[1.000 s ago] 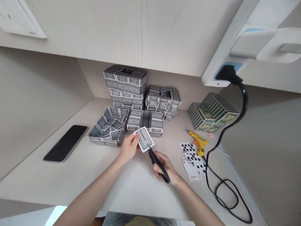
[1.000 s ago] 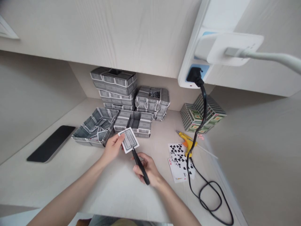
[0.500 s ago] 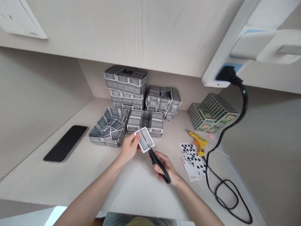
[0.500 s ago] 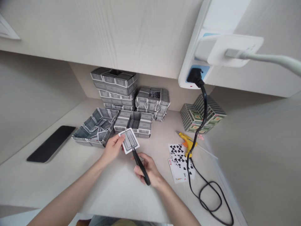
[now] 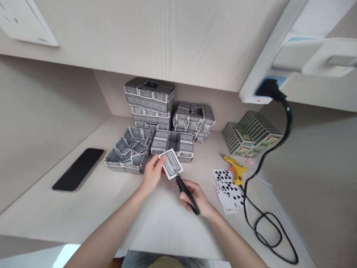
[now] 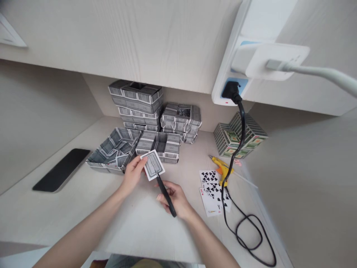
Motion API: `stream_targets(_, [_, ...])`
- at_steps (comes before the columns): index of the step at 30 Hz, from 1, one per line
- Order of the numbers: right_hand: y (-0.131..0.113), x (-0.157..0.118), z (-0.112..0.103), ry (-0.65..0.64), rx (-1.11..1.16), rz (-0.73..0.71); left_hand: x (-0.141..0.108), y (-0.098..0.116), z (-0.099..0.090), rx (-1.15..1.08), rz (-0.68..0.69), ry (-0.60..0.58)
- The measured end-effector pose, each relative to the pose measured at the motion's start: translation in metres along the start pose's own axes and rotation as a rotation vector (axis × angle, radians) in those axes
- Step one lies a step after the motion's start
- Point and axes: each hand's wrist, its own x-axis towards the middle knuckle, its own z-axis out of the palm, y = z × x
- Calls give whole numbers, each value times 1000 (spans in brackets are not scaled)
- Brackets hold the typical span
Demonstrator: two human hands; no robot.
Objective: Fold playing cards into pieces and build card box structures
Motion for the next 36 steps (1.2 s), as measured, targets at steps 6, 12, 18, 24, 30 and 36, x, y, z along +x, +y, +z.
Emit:
stream_targets(6, [0, 1, 1, -8, -6, 32, 1, 4, -1, 105, 53, 68])
stream_targets(12, [3, 1, -1, 3, -7, 47, 0, 8, 0, 146, 33, 58])
stream_targets(18, [3, 1, -1, -1, -37, 47, 0, 6, 0, 123, 22, 47])
stream_targets(24, [3, -1, -2, -50, -27, 6, 0, 6, 0, 93, 5, 14])
stream_targets(30, [3, -2, -2, -62, -15, 20, 1, 6, 0, 63, -29, -23])
stream_targets(36, [0, -4, -1, -69, -15, 25, 1, 8, 0, 52, -41, -51])
